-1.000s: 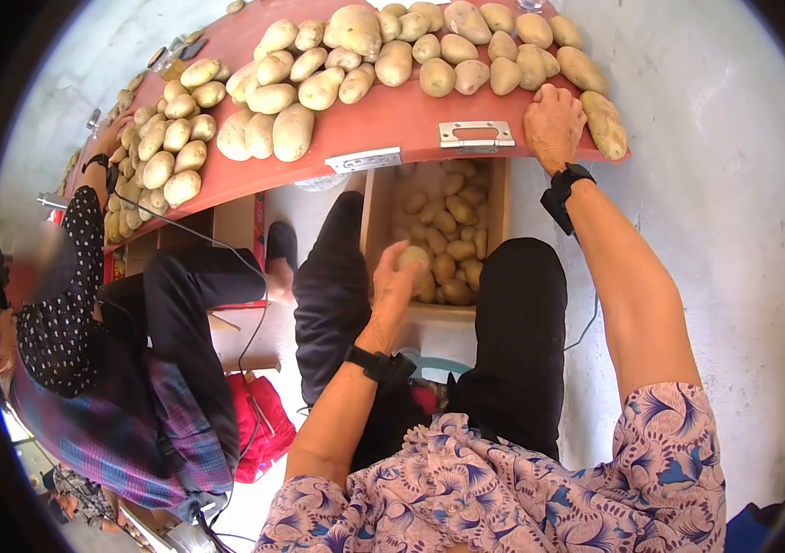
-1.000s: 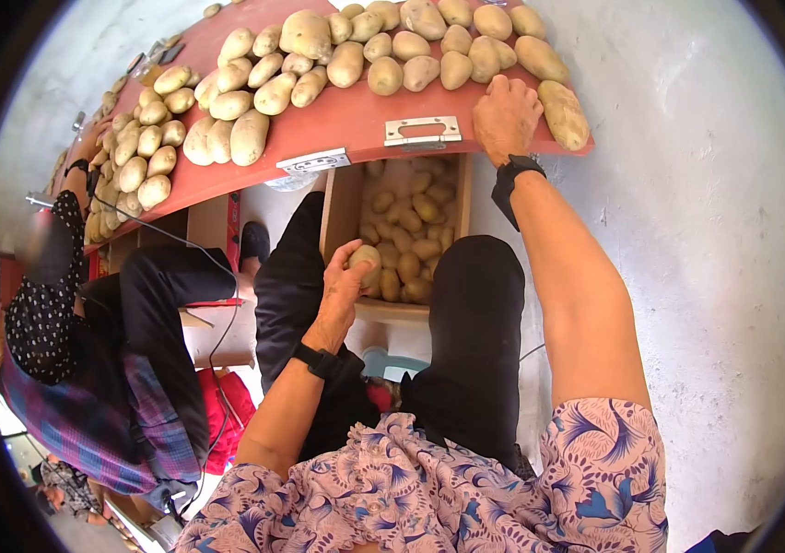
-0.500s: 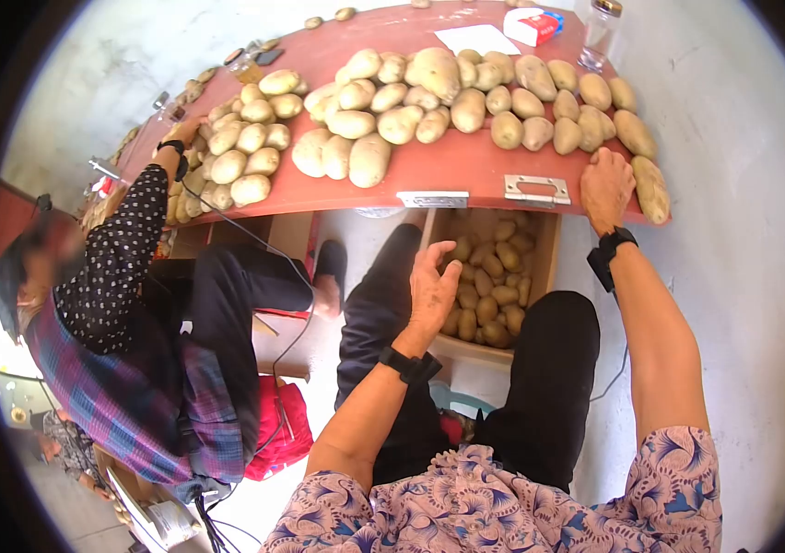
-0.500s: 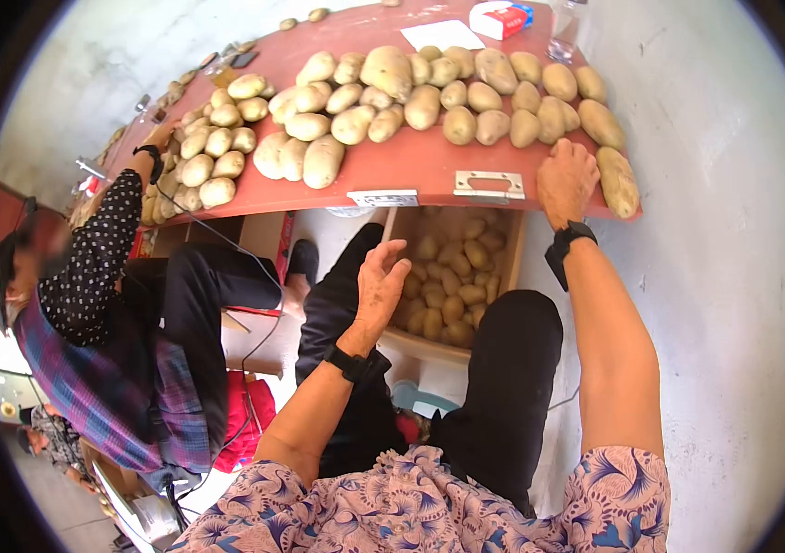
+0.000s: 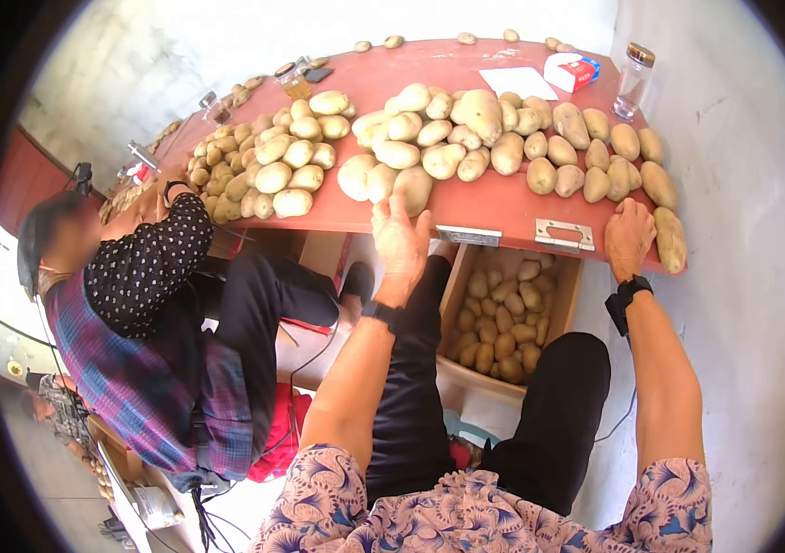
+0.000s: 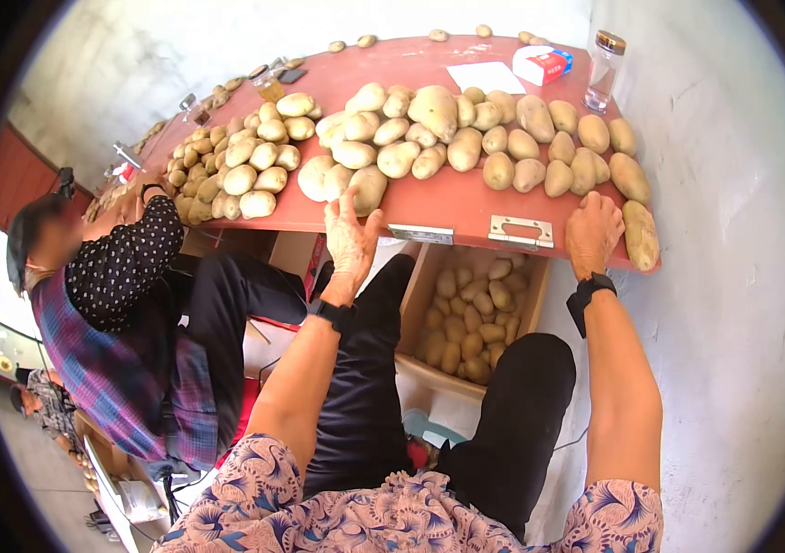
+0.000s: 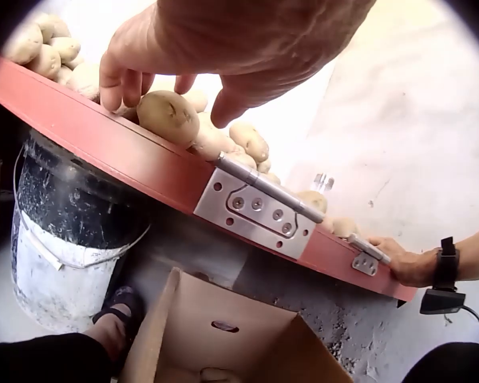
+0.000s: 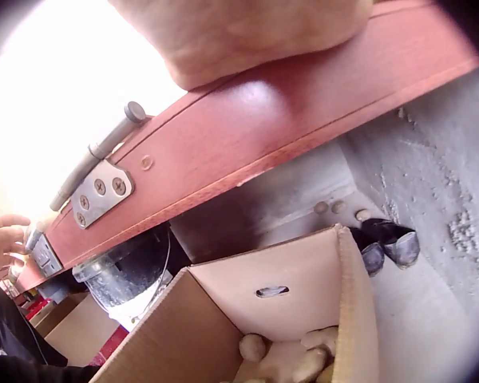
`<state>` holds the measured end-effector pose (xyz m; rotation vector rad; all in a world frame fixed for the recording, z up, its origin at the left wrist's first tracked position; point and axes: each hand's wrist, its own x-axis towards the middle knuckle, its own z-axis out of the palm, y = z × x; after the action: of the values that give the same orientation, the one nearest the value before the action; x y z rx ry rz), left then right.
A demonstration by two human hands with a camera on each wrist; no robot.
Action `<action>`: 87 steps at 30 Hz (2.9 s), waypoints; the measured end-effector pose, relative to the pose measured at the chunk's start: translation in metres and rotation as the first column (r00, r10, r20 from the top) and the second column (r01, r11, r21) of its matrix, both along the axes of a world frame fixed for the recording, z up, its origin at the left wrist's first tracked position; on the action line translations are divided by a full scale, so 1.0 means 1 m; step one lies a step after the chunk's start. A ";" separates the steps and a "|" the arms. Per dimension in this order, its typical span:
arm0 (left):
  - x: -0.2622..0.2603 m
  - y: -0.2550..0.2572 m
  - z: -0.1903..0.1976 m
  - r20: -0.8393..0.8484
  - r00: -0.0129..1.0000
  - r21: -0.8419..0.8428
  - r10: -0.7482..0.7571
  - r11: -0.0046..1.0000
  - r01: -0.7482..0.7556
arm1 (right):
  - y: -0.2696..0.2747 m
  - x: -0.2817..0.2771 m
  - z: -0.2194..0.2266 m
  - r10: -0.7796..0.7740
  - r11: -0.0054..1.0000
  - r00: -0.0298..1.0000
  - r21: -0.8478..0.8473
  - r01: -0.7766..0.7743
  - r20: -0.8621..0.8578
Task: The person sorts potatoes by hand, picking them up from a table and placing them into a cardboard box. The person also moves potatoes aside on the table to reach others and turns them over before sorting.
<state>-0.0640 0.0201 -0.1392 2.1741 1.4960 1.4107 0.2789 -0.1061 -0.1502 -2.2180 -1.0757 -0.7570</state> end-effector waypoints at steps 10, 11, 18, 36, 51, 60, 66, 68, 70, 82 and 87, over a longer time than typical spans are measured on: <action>0.007 0.024 0.005 -0.262 0.957 0.075 0.122 0.992 -0.106 | -0.002 -0.003 0.003 -0.035 0.999 0.999 -0.011 0.035 -0.004; 0.005 0.022 0.008 -0.266 0.957 0.084 0.115 0.992 -0.095 | -0.002 -0.004 0.003 -0.027 1.000 1.000 -0.009 0.027 0.001; -0.013 -0.004 0.001 0.078 0.997 -0.158 -0.026 0.987 0.038 | -0.008 -0.007 0.006 -0.004 1.000 1.000 0.002 0.004 0.001; -0.023 -0.098 -0.057 0.861 0.499 -0.496 0.092 0.360 0.790 | -0.006 0.001 -0.002 0.020 0.999 0.997 0.046 -0.023 0.068; 0.005 -0.113 -0.087 0.464 0.847 -0.683 -0.261 0.504 0.529 | -0.005 -0.005 0.005 -0.007 1.000 0.999 0.016 0.008 -0.032; 0.014 -0.068 -0.036 0.447 0.806 -0.451 -0.388 0.680 0.578 | -0.003 -0.002 0.002 -0.001 0.999 1.000 0.039 0.001 -0.010; 0.025 -0.022 0.007 0.116 0.936 0.081 -0.331 0.943 0.323 | -0.002 -0.004 0.005 -0.017 1.000 0.999 0.023 0.018 -0.027; 0.030 -0.009 0.019 0.070 0.953 0.000 -0.293 0.956 0.294 | -0.002 -0.004 0.005 -0.023 0.999 1.000 0.023 0.023 -0.014; 0.037 0.000 0.032 0.031 0.968 0.030 -0.249 0.968 0.249 | -0.001 -0.003 0.004 -0.030 0.999 1.000 0.022 0.030 -0.001; 0.076 0.057 0.053 -0.479 0.854 -0.124 -0.204 0.979 0.164 | 0.000 0.000 0.001 -0.015 0.999 1.000 0.029 0.016 -0.006; 0.069 0.054 0.042 -0.599 0.798 0.025 -0.075 0.993 0.112 | -0.002 -0.004 0.004 -0.009 0.999 1.000 0.039 0.010 -0.024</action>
<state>0.0047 0.0738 -0.0968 2.8606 1.4828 0.7602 0.2747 -0.1085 -0.1457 -2.1954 -1.0311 -0.7482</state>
